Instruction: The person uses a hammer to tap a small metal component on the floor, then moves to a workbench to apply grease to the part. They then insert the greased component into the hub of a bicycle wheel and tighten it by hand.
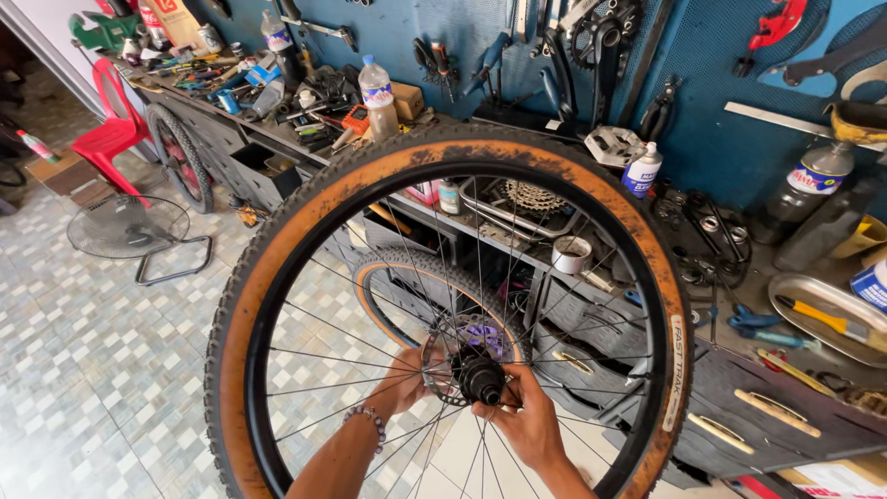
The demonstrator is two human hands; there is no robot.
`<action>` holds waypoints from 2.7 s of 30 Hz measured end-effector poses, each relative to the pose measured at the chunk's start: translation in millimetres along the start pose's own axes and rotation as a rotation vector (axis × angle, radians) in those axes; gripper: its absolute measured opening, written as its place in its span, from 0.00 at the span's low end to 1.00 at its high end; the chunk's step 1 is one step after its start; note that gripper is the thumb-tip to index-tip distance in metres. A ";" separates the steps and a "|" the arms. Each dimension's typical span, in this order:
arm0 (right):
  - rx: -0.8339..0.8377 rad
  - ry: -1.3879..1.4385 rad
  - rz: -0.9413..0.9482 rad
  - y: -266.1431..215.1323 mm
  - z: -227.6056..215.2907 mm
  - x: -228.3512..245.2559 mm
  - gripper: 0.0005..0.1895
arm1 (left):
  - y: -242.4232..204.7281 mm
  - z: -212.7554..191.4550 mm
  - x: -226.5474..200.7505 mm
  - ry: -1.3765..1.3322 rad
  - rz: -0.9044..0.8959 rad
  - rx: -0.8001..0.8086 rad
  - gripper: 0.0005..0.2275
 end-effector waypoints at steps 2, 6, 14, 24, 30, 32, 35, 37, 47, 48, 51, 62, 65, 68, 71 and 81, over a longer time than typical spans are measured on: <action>-0.005 -0.031 0.039 1.2 -2.8 -1.5 0.37 | -0.8 -18.2 17.7 0.356 -0.192 -0.114 0.17; -0.027 -0.226 0.105 -0.3 -8.8 -3.7 0.35 | -28.5 -25.0 4.1 1.475 -0.092 -0.077 0.23; -0.005 -0.057 0.048 0.7 -3.5 8.1 0.32 | -139.4 32.5 -61.8 1.228 0.152 -0.342 0.19; 0.106 -0.580 0.064 -13.1 -13.3 46.1 0.37 | -149.6 104.5 -60.0 0.745 0.548 -0.506 0.30; -0.015 -0.859 -0.635 -46.4 -9.9 148.1 0.27 | -147.2 126.4 -68.7 0.888 0.618 -0.513 0.27; 0.019 -0.897 -0.620 -46.1 -4.2 150.8 0.20 | -146.7 138.0 -71.0 0.907 0.630 -0.471 0.27; -0.040 -0.933 -0.576 -41.8 -10.7 156.9 0.19 | -148.4 156.2 -78.4 0.962 0.663 -0.437 0.25; -0.086 -0.969 -0.501 -42.9 -23.3 155.5 0.20 | -155.4 169.6 -84.5 0.974 0.757 -0.429 0.25; -0.074 -1.204 -0.400 -71.3 -55.0 162.4 0.15 | -166.7 216.6 -86.7 0.995 0.863 -0.320 0.24; -0.057 -1.220 -0.430 -74.1 -54.9 165.8 0.14 | -165.5 220.2 -85.8 1.014 0.854 -0.311 0.25; -0.009 -1.175 -0.586 -85.4 -53.2 180.0 0.10 | -165.1 228.6 -81.5 1.052 0.844 -0.295 0.25; -0.119 -1.275 -0.208 -70.7 -90.3 148.5 0.20 | -163.6 248.9 -77.4 1.069 0.924 -0.291 0.26; -0.105 -1.276 -0.309 -69.8 -88.2 149.8 0.18 | -158.9 251.3 -74.7 1.072 0.880 -0.272 0.26; -0.076 -1.251 -0.397 -79.0 -85.4 154.5 0.18 | -161.4 249.7 -78.5 1.086 0.926 -0.303 0.25; -0.073 -1.196 -0.458 -89.5 -87.0 164.2 0.16 | -158.5 243.6 -85.2 1.087 0.954 -0.348 0.21; -0.094 -0.715 -0.208 -78.1 -113.7 137.9 0.18 | -155.9 225.7 -84.5 1.079 0.849 -0.386 0.21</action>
Point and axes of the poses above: each hand's wrist, its own y-axis towards the middle knuckle, its own z-axis out of the palm, x = y × z, the point moved 10 cm from there along y, towards the middle knuckle, and after that the axes turned 2 degrees about y, right-handed, at the moved point
